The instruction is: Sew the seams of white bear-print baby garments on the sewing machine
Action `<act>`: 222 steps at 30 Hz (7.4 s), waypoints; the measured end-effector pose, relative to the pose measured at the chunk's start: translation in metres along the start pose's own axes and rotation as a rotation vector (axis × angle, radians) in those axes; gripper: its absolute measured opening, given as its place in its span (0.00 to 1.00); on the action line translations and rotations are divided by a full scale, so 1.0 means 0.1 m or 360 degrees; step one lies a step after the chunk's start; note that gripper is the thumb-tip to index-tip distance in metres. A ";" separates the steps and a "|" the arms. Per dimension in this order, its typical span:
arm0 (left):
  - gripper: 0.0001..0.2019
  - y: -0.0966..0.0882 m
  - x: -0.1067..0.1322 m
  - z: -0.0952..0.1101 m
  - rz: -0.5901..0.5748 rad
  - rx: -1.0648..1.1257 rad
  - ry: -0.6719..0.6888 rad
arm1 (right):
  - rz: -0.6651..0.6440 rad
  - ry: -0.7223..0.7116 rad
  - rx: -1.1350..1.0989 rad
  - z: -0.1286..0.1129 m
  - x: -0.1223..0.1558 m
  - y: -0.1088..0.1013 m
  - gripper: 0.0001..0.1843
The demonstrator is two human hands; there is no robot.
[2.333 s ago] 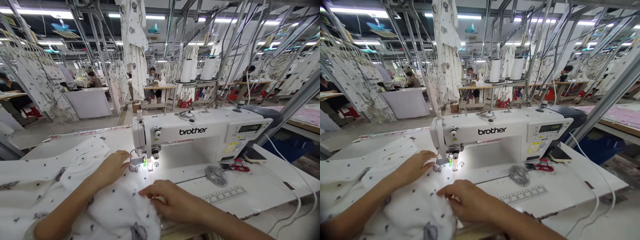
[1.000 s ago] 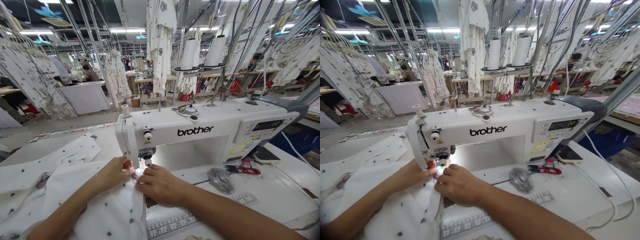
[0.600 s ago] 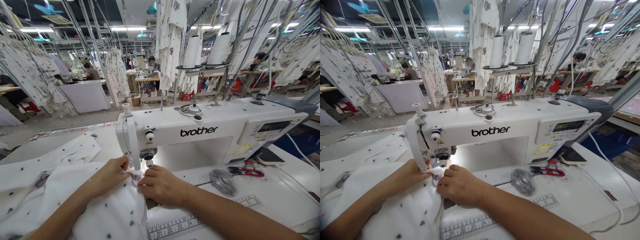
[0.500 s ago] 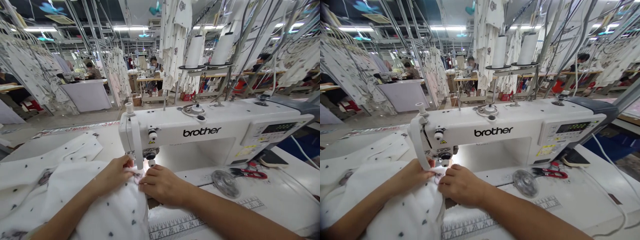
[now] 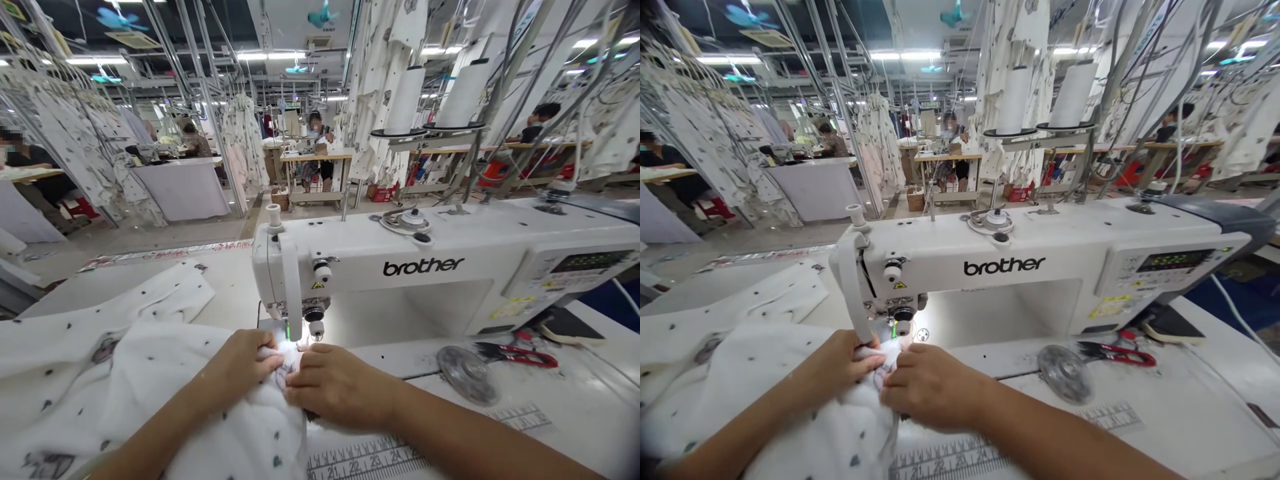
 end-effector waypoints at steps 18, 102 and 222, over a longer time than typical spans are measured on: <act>0.09 0.06 -0.02 0.03 0.0087 -0.0092 -0.0044 | 0.0126 0.0347 -0.0009 0.08 0.04 0.13 0.09; 0.09 0.03 0.71 0.01 0.0272 -0.0195 0.0935 | -0.0080 -0.0686 0.0015 -0.48 -0.02 -0.02 0.08; 0.17 0.25 0.39 0.14 0.0379 -0.0535 0.1057 | -0.0146 0.0481 -0.0085 0.09 0.04 -0.16 0.11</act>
Point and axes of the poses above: each hand's wrist, its own x-axis away from the middle knuckle, its own y-axis out of the palm, z = x × y, the point moved 1 cm from there along -x, towards the middle knuckle, and after that the axes turned 8 degrees about z, right-handed, at the moved point
